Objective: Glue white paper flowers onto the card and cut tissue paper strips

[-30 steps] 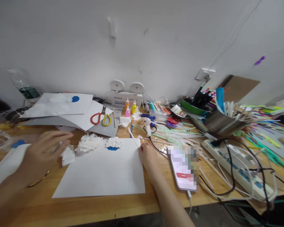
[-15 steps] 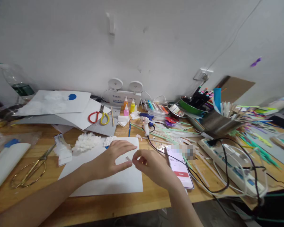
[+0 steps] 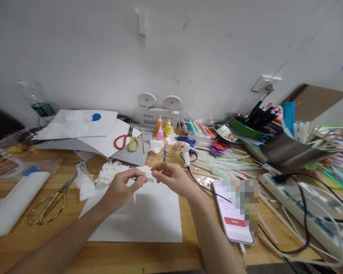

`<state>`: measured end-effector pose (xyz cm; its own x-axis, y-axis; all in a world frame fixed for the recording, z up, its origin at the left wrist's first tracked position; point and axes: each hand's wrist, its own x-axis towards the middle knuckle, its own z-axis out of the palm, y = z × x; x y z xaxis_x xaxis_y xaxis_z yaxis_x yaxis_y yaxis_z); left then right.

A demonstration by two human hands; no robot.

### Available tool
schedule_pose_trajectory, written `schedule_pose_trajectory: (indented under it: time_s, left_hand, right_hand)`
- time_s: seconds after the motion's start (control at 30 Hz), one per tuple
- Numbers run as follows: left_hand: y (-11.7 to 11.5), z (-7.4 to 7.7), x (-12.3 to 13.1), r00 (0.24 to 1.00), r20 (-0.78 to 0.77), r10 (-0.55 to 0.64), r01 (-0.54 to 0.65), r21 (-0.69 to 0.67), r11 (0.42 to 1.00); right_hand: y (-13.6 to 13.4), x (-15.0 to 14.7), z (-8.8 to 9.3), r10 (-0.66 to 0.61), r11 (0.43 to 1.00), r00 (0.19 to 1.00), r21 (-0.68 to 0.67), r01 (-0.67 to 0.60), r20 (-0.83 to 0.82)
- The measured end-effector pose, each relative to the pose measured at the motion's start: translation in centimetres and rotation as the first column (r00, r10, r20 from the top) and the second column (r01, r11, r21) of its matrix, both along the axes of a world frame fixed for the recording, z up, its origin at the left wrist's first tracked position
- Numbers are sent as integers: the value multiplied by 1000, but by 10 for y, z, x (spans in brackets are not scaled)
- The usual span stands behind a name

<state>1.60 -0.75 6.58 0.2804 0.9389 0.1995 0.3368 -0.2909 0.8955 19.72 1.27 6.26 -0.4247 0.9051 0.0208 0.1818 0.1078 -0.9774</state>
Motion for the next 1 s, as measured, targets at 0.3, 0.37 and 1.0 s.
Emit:
schedule_pose_trajectory:
  time_s: [0.3,0.37,1.0]
  left_hand:
    - [0,-20,-12,987,-35,157,-153,90,984]
    - [0,-23,-13,985,-60,159,-153,96,984]
    - [0,-35,-8,995,-99,27,-30,-32,999]
  right_hand:
    - [-3,-24,-33,-44,985,986,-171,16,-162]
    - [-6,-25,-37,-81,984,983,-170,52,-166]
    - [-15,-24,-40,-163,987,986,3,163,46]
